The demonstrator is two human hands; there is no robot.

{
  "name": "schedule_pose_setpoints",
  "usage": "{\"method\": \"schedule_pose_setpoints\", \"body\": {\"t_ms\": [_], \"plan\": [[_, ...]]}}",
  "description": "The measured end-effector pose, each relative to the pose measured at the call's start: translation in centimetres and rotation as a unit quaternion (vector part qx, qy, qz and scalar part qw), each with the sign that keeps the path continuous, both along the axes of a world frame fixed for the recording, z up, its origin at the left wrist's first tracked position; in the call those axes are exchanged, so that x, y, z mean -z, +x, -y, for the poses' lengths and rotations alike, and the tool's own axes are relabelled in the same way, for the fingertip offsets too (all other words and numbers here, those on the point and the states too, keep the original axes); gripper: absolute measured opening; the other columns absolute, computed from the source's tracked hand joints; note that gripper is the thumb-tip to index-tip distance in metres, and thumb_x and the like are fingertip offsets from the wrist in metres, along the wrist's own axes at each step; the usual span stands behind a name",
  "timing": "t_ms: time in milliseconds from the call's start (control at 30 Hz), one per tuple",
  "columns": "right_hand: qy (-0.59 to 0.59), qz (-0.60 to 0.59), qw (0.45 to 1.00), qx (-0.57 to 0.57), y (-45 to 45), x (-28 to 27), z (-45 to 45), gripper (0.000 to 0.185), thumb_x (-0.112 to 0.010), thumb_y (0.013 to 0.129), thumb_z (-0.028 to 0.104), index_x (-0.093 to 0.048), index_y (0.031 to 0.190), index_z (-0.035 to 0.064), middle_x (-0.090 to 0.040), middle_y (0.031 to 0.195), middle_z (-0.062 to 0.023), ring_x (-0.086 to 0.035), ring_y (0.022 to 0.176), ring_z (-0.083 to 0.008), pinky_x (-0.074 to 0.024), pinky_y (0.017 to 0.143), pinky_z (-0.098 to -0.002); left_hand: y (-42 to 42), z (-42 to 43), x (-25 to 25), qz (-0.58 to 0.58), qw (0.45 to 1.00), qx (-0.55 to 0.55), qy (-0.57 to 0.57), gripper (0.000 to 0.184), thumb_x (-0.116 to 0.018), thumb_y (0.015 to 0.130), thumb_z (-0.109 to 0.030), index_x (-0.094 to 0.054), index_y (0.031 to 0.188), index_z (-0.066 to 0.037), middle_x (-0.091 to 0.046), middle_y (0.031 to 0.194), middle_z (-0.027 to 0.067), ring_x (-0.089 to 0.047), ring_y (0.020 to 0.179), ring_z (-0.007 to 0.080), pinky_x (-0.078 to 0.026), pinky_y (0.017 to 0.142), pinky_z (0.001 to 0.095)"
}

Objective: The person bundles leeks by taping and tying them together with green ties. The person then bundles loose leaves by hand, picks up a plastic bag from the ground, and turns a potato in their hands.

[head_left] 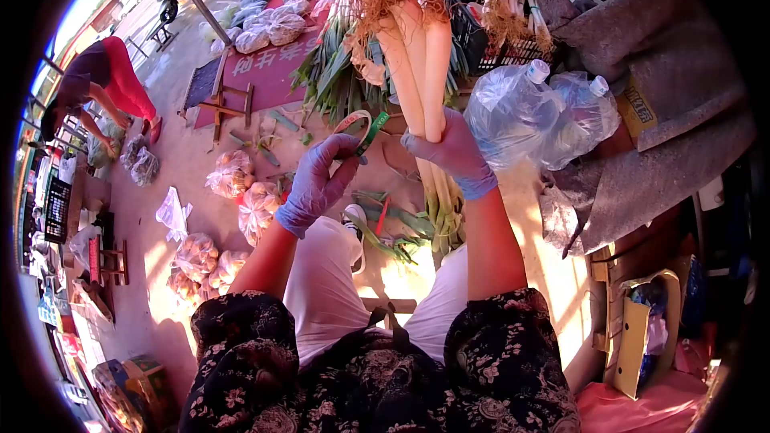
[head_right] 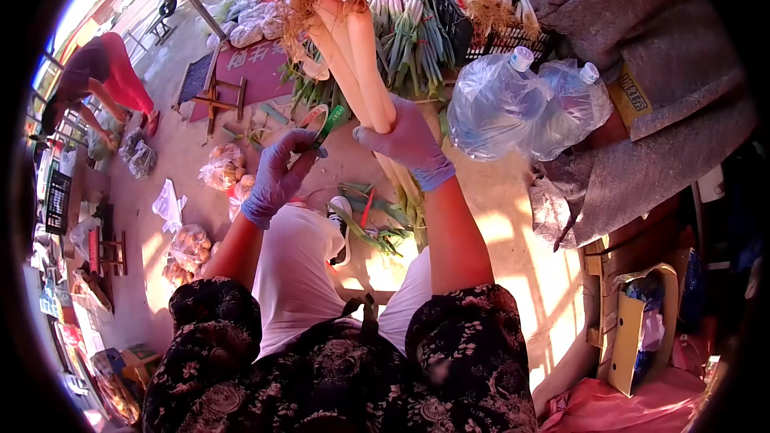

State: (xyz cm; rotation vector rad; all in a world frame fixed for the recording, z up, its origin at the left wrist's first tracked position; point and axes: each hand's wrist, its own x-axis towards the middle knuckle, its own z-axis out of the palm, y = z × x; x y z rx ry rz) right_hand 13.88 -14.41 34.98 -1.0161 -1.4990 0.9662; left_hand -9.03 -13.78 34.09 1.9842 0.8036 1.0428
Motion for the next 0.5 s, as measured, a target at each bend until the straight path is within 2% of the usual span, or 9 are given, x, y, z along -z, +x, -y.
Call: {"method": "schedule_pose_setpoints", "body": {"t_ms": [67,233,300,400,500], "plan": [[0.028,-0.019,0.999,-0.019,0.2,0.6,-0.4,0.025,-0.067,0.069,0.01,-0.058,0.091,0.0006,-0.059,0.08,0.0001,-0.053,0.073,-0.0072,-0.0455,0.066,-0.0254,1.3,-0.2,-0.3,-0.029,0.999,-0.006,0.035,0.02,-0.055,0.076,0.001,-0.053,0.096,0.0,-0.06,0.08,0.0086,-0.06,0.076,0.018,-0.046,0.07,0.0289],[0.021,-0.017,0.998,0.059,1.8,1.8,-0.5,0.024,-0.066,0.067,0.01,-0.059,0.088,0.0012,-0.06,0.077,-0.001,-0.054,0.071,-0.008,-0.0462,0.065,-0.0259,4.6,-0.8,0.0,-0.073,0.991,0.001,0.111,0.022,-0.057,0.074,0.001,-0.054,0.096,-0.002,-0.06,0.075,0.0109,-0.061,0.073,0.0225,-0.047,0.066,0.0301],[0.032,-0.035,0.997,0.068,2.5,2.1,-0.4,0.023,-0.066,0.067,0.01,-0.059,0.087,0.0012,-0.06,0.077,-0.0013,-0.055,0.07,-0.0085,-0.0464,0.064,-0.026,5.6,-0.6,0.0,-0.07,0.991,0.004,0.11,0.021,-0.056,0.074,0.001,-0.054,0.094,-0.002,-0.06,0.072,0.0118,-0.061,0.07,0.024,-0.047,0.064,0.0307],[0.042,-0.016,0.995,0.084,3.2,2.1,0.0,0.023,-0.067,0.066,0.011,-0.059,0.086,0.0014,-0.06,0.076,-0.0016,-0.055,0.07,-0.009,-0.0465,0.064,-0.0262,7.5,0.2,-0.3,-0.115,0.988,-0.102,0.006,0.022,-0.057,0.076,-0.006,-0.055,0.098,-0.004,-0.061,0.077,0.0137,-0.061,0.066,0.0258,-0.047,0.062,0.0318],[0.025,-0.025,0.997,0.07,3.3,1.8,0.6,0.025,-0.067,0.065,0.012,-0.059,0.086,0.001,-0.061,0.076,-0.0022,-0.056,0.07,-0.0094,-0.0467,0.064,-0.0264,9.3,0.8,-1.9,-0.129,0.98,-0.153,0.019,0.022,-0.057,0.078,-0.014,-0.058,0.099,-0.006,-0.062,0.076,0.0156,-0.06,0.06,0.0267,-0.047,0.059,0.032]]}}
